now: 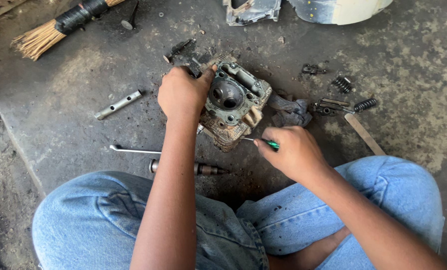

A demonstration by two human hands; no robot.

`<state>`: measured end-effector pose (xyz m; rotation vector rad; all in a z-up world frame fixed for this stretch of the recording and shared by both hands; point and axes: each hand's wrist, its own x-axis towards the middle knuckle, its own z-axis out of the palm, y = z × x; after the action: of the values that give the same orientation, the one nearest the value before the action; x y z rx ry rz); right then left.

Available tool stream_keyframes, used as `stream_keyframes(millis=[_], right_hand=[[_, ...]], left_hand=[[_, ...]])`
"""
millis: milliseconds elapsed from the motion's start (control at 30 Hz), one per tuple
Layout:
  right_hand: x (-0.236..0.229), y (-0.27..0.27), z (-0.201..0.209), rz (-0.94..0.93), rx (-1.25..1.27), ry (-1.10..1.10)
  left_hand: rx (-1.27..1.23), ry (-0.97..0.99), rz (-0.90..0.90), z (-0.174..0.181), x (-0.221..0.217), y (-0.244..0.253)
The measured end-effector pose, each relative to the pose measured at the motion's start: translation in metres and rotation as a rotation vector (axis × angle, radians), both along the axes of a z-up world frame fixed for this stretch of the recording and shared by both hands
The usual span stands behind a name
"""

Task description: The person sits on the floor and cleans a metal engine cylinder head using a rag. They then use a green-handled screwdriver to scrape and clean the internal surfaces of the cylinder head, removing grime and debris.

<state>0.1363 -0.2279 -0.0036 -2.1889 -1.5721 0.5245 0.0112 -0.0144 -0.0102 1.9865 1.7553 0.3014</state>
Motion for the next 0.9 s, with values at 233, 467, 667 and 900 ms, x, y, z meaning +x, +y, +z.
stream_keyframes(millis=[233, 467, 667, 900], right_hand=[[0.006, -0.001, -0.002, 0.048, 0.12, -0.136], [0.023, 0.002, -0.006, -0.089, 0.142, -0.095], [0.044, 0.008, -0.008, -0.06, 0.237, -0.094], [0.04, 0.0, 0.003, 0.014, 0.093, -0.087]], left_hand=[[0.054, -0.003, 0.004, -0.016, 0.004, 0.006], [-0.023, -0.084, -0.023, 0.004, 0.012, -0.005], [0.096, -0.111, 0.013, 0.017, 0.024, -0.025], [0.103, -0.158, 0.042, 0.01, 0.023, -0.027]])
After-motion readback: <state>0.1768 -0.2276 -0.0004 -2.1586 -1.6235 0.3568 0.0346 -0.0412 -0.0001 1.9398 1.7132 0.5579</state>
